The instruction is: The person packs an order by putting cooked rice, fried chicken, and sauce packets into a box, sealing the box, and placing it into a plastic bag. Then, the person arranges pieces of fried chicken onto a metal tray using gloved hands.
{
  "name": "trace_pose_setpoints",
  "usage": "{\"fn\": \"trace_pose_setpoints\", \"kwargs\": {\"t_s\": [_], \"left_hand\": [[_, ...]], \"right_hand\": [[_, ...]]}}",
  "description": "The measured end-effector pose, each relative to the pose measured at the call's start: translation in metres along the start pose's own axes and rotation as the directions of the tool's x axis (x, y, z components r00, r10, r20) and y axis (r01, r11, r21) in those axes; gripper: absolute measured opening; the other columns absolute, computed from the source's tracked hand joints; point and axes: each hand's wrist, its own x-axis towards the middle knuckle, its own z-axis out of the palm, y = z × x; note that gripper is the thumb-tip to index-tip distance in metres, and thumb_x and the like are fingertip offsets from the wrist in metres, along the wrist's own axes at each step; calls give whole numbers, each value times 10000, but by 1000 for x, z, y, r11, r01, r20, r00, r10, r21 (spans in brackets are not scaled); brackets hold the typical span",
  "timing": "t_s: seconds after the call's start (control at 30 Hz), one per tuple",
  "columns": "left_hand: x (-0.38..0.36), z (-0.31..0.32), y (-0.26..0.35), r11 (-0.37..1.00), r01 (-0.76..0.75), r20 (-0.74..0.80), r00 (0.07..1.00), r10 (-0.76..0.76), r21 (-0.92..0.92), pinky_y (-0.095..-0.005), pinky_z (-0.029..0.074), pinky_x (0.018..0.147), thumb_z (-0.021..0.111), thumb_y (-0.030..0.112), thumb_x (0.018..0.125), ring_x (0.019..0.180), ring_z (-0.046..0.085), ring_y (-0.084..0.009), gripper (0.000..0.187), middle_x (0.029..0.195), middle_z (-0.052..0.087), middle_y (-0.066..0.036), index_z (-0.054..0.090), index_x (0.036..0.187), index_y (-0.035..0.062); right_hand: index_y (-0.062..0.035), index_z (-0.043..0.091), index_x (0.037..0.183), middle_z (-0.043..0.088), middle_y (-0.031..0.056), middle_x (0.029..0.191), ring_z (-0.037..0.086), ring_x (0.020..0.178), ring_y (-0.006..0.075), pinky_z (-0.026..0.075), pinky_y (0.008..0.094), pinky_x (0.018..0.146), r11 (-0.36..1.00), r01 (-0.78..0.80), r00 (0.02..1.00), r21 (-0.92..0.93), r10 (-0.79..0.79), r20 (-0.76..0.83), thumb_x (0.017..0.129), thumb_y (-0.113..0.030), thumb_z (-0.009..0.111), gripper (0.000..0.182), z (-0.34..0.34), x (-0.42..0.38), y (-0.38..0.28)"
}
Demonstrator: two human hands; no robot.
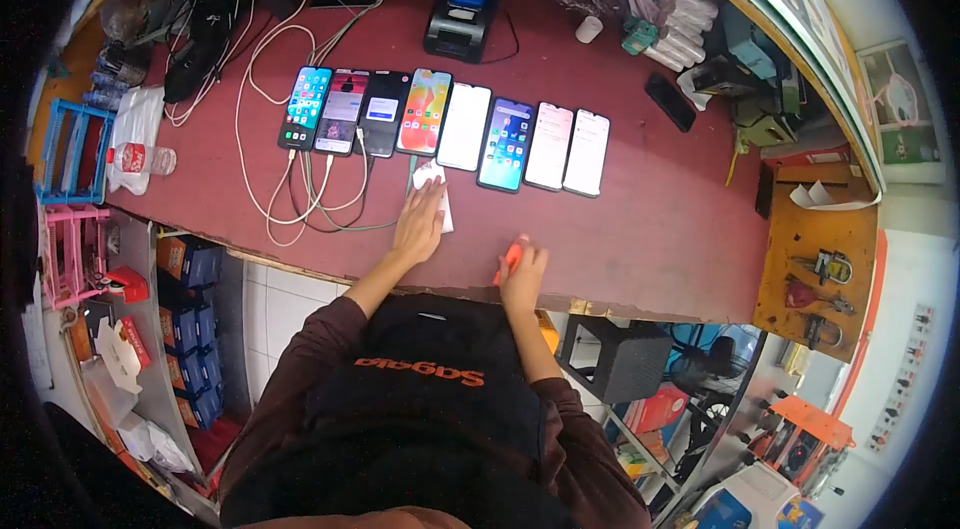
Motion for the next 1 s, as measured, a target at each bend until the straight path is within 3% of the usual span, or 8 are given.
{"fn": "trace_pose_setpoints", "kwargs": {"t_s": [0.07, 0.23, 0.4, 0.47, 0.57, 0.73, 0.83, 1.0], "left_hand": [[-8, 5, -2, 999, -39, 86, 996, 38, 4, -444, 210, 1051, 392, 178, 876, 1265, 310, -306, 317, 1360, 350, -146, 519, 1122, 22], [-36, -24, 47, 952, -277, 336, 891, 304, -126, -442, 196, 1058, 427, 207, 862, 1286, 293, -271, 349, 1359, 352, -145, 516, 1153, 34], [-13, -11, 15, 985, -149, 264, 957, 120, 92, -447, 181, 1061, 450, 217, 860, 1294, 268, -291, 382, 1378, 311, -160, 480, 1191, 30], [-2, -4, -3, 978, -111, 79, 992, 99, 175, -449, 172, 1064, 492, 215, 845, 1297, 260, -296, 401, 1390, 284, -165, 469, 1198, 26], [3, -4, -7, 959, -133, 99, 989, 112, 251, -446, 170, 1066, 533, 224, 827, 1303, 241, -297, 426, 1385, 293, -155, 468, 1199, 27], [-25, -4, 10, 990, -99, 175, 981, 80, 103, -452, 190, 1058, 557, 351, 801, 1297, 236, -309, 521, 1309, 376, -133, 460, 1222, 60], [-38, -23, 34, 947, -320, 224, 921, 318, -29, -502, 208, 1035, 560, 460, 771, 1266, 266, -341, 649, 1284, 386, -140, 405, 1288, 100], [-37, -25, 37, 963, -265, 259, 928, 268, -48, -523, 195, 1032, 577, 505, 738, 1275, 239, -359, 744, 1320, 339, -157, 355, 1321, 101]], "right_hand": [[-10, 468, 1051, 464, 191, 986, 459, 922, 392, 405, 441, 776, 991, -98, 985, -94, 83, -151, 673, -130, 712, 466, -16, 1, -13], [-13, 484, 1037, 491, 183, 938, 484, 880, 385, 416, 440, 760, 984, -142, 990, -107, 144, 5, 691, -128, 689, 418, -16, 2, 7], [-14, 502, 1006, 498, 198, 929, 496, 882, 381, 422, 435, 747, 983, -15, 999, -183, 20, 25, 729, -139, 635, 332, -9, 27, 7], [-3, 504, 979, 542, 231, 887, 527, 843, 404, 430, 455, 705, 993, -102, 993, -62, 105, 46, 808, -206, 559, 271, -3, 36, 10], [-12, 499, 980, 577, 257, 815, 549, 782, 437, 429, 488, 648, 953, -274, 951, 126, 249, 184, 873, -282, 476, 291, -5, 42, -7], [-66, 496, 1007, 588, 263, 771, 560, 740, 455, 427, 509, 613, 974, -226, 938, -17, 222, 266, 903, -336, 418, 300, 4, 31, -7], [-94, 491, 1024, 592, 263, 773, 567, 739, 450, 434, 508, 617, 957, -263, 910, -125, 289, 296, 899, -344, 422, 289, 0, 32, -15], [-81, 478, 1042, 601, 256, 796, 577, 740, 439, 443, 503, 627, 908, -290, 879, -301, 377, 291, 891, -350, 421, 314, -11, 34, -27]]}}
